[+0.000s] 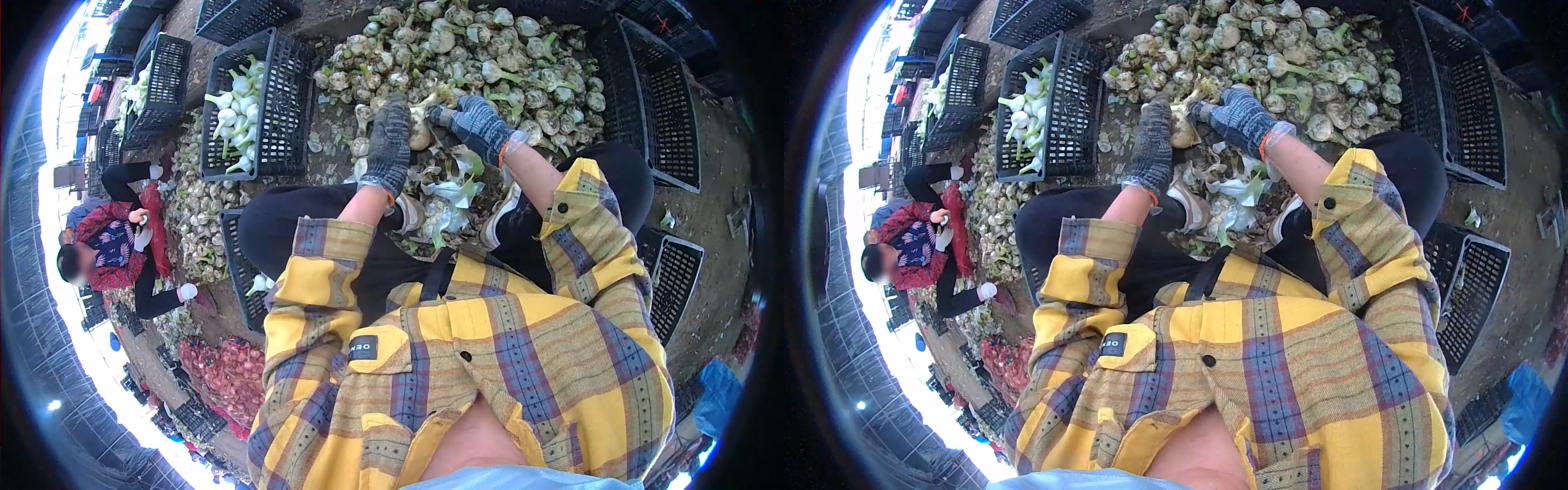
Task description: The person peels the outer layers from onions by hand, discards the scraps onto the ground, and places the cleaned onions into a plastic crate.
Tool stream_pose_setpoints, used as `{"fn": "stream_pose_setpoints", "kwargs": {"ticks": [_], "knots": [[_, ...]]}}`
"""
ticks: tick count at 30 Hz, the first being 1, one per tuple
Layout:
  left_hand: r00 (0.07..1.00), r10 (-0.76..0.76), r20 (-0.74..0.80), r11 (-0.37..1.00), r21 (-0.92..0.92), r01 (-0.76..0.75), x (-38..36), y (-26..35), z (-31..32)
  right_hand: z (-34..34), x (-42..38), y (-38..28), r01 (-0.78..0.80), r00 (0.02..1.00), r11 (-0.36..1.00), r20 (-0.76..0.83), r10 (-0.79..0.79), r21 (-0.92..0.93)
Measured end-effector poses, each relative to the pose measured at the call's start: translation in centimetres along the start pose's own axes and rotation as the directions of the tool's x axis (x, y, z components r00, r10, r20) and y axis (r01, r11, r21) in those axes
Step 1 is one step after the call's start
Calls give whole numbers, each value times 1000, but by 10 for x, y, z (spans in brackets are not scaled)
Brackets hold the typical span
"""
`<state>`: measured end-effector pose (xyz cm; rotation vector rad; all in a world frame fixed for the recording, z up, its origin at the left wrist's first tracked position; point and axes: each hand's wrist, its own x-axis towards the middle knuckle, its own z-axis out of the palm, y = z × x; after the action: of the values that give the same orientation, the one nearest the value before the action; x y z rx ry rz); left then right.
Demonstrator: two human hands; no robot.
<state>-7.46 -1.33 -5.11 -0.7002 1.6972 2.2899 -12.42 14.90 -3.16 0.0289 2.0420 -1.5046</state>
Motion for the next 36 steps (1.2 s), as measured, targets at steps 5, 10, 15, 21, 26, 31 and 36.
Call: {"fn": "stream_pose_setpoints", "kwargs": {"ticks": [5,10,15,21,26,31,36], "knots": [[873,448,191,628,628,-459,3,6,-6,-11,-2,-3,394,908,748,102,-406,-534],[897,436,69,756,512,-407,-3,14,9,-9,1,-2,365,930,790,160,-330,-492],[751,622,222,490,638,-594,7,4,1,-5,3,-16,119,991,896,105,-81,-427],[777,569,268,328,793,-514,0,10,0,-7,-12,-28,88,996,926,16,-89,-367],[765,601,230,415,728,-545,22,-19,-8,-4,-9,-22,263,959,846,33,-280,-463],[849,521,91,654,596,-466,0,11,9,-9,-17,-28,235,970,866,46,-239,-441],[926,377,12,853,385,-353,0,19,14,-6,-5,-4,319,938,820,36,-344,-475]]}}
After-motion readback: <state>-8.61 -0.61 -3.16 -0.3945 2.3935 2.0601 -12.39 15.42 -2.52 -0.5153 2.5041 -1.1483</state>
